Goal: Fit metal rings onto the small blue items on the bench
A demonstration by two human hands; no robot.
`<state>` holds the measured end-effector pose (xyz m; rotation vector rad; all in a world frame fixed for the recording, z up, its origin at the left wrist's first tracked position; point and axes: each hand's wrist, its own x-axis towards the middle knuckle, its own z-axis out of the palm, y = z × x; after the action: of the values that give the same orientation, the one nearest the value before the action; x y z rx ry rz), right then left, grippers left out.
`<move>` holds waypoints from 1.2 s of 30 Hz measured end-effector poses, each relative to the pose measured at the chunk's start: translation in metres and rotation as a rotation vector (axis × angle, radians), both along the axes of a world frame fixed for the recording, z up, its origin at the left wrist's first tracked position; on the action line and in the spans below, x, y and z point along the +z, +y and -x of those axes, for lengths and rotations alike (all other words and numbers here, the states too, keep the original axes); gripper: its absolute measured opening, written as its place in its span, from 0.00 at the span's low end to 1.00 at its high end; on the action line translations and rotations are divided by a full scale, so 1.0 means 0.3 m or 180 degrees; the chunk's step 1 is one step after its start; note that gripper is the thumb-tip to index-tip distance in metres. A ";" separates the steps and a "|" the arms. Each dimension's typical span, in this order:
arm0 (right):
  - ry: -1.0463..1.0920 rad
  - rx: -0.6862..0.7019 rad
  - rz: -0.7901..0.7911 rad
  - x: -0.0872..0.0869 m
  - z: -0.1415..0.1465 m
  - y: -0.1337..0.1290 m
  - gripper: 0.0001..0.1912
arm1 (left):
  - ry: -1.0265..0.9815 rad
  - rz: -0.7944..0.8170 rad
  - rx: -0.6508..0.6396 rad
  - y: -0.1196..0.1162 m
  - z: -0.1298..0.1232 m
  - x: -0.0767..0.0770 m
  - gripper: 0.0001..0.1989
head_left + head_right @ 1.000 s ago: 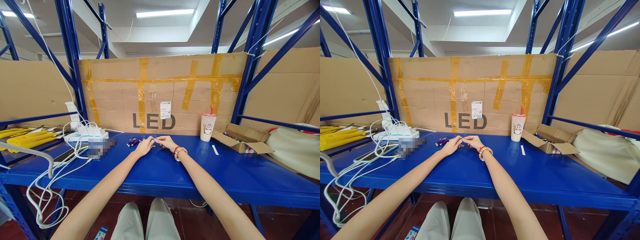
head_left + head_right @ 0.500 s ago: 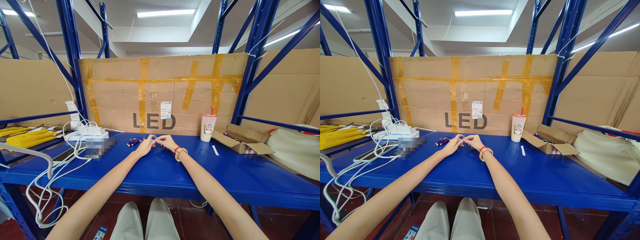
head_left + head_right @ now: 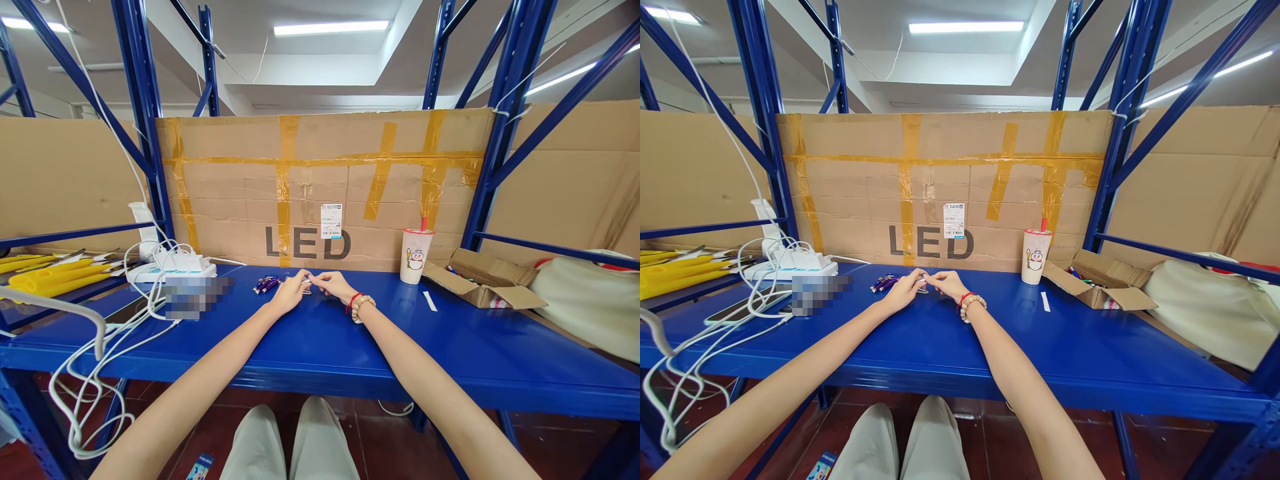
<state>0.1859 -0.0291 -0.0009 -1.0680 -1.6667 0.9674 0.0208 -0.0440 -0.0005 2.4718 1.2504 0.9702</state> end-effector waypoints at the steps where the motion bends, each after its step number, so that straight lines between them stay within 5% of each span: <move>1: 0.0013 -0.0010 0.0051 0.002 0.000 -0.001 0.21 | -0.0009 -0.0014 0.0025 0.002 -0.002 -0.001 0.10; 12: 0.0086 -0.0132 0.0394 0.013 0.006 -0.019 0.23 | 0.0224 0.0073 0.0005 -0.011 -0.010 0.014 0.09; 29: 0.0017 -0.0456 0.0094 -0.018 0.033 0.000 0.23 | 0.0135 0.0230 0.0082 0.039 0.007 -0.012 0.09; 36: -0.0585 -0.0422 -0.0246 -0.040 0.029 0.025 0.18 | 0.0137 0.0146 0.0652 0.048 0.013 -0.009 0.09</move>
<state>0.1773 -0.0216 -0.0130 -1.2286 -1.7415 0.7319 0.0169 -0.0297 -0.0033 2.3771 1.5465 0.9269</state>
